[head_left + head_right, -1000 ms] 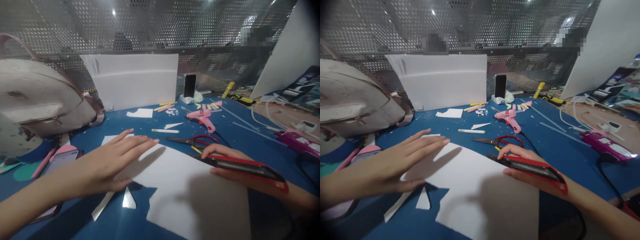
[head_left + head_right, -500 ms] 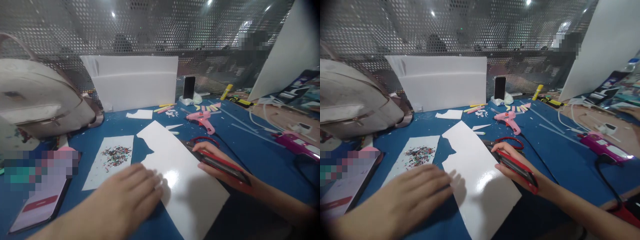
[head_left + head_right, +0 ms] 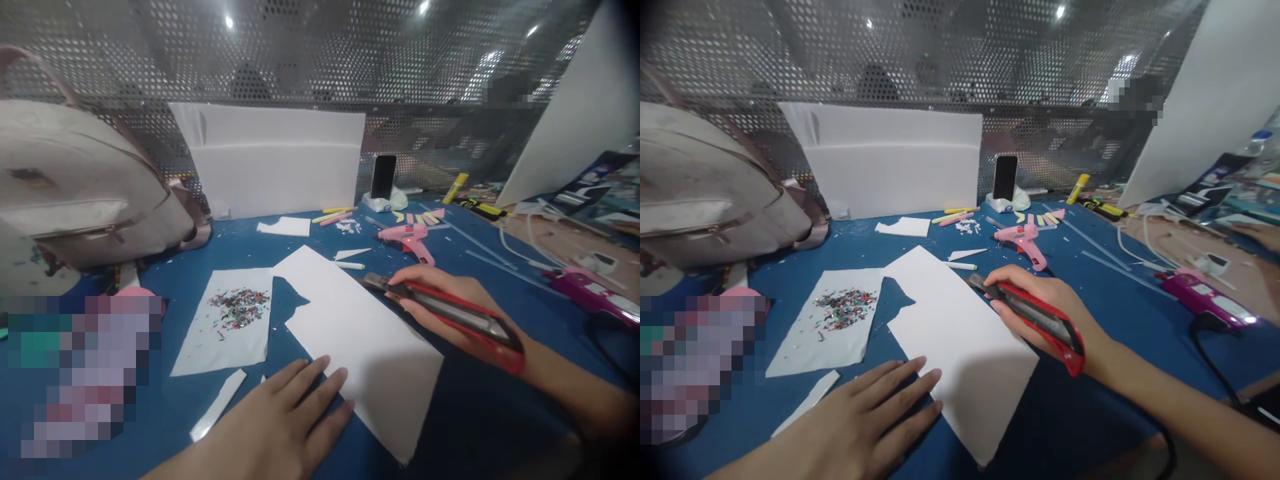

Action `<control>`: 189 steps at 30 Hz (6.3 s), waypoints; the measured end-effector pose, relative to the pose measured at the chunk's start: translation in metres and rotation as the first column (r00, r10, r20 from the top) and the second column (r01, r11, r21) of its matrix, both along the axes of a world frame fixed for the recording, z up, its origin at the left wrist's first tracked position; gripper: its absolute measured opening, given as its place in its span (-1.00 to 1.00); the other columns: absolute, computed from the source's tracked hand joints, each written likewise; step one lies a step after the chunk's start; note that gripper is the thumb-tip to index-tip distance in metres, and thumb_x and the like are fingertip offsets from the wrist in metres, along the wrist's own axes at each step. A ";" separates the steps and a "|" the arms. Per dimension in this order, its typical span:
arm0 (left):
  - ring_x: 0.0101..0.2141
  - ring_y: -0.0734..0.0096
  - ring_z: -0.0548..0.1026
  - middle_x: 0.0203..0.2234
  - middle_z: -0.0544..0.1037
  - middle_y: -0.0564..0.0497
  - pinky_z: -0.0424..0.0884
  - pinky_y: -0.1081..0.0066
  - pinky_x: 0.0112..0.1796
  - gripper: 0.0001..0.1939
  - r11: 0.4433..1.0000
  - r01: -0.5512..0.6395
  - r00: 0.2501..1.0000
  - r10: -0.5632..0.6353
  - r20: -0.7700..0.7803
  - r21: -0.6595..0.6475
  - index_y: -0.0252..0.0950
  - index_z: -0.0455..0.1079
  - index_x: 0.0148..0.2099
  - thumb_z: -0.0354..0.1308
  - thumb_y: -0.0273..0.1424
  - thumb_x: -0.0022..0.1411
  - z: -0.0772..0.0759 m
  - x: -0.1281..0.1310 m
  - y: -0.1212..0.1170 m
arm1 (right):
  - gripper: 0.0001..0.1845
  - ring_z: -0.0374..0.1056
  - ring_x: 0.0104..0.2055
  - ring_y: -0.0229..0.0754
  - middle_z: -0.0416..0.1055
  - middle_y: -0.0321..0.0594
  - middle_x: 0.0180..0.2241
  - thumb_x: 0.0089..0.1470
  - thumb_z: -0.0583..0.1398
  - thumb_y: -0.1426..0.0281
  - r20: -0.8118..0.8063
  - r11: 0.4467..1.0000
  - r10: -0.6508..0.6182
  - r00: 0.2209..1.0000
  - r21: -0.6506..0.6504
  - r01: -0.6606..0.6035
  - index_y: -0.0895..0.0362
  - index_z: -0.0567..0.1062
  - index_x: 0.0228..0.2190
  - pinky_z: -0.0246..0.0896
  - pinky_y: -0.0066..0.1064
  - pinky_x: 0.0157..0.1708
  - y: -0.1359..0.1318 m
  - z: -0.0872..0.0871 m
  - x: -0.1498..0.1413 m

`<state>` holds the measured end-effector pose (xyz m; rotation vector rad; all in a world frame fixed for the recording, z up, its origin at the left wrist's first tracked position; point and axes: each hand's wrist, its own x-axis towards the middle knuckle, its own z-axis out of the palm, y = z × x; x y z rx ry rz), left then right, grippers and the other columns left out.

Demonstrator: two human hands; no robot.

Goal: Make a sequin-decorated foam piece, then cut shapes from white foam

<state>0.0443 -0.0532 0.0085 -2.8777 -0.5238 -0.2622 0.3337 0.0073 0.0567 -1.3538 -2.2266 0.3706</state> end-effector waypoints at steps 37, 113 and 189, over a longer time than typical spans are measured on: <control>0.07 0.06 0.40 0.06 0.45 -0.25 0.26 0.20 0.05 -0.39 0.940 -0.329 0.942 0.319 0.107 0.090 -0.50 0.28 0.14 -0.08 -0.05 0.34 -0.026 -0.010 0.006 | -0.93 0.22 -0.47 -0.35 0.35 -0.31 -0.44 0.05 0.07 0.47 -0.209 0.838 0.514 0.832 -0.084 -0.539 0.15 0.34 -0.36 0.14 -0.52 -0.42 0.025 -0.040 -0.106; 0.02 -0.01 0.46 0.03 0.46 -0.35 0.46 0.14 -0.03 -0.60 0.970 -0.240 0.949 0.242 0.201 -0.033 -0.54 0.37 0.08 0.01 -0.35 0.32 -0.009 -0.013 0.011 | -0.80 0.07 -0.55 -0.37 0.20 -0.37 -0.54 0.25 -0.02 0.37 -0.191 0.800 0.518 0.834 -0.238 -0.551 0.17 0.31 -0.38 0.01 -0.50 -0.51 0.019 -0.031 -0.115; 0.01 -0.08 0.46 -0.02 0.50 -0.36 0.45 0.07 0.00 -0.66 0.966 -0.259 0.935 0.247 0.254 0.013 -0.56 0.45 -0.01 0.01 -0.42 0.31 -0.022 -0.013 0.010 | -0.83 0.03 -0.59 -0.39 0.17 -0.41 -0.61 0.09 0.02 0.47 -0.069 0.829 0.490 0.869 -0.272 -0.489 0.13 0.18 -0.53 -0.06 -0.52 -0.54 -0.007 -0.028 -0.100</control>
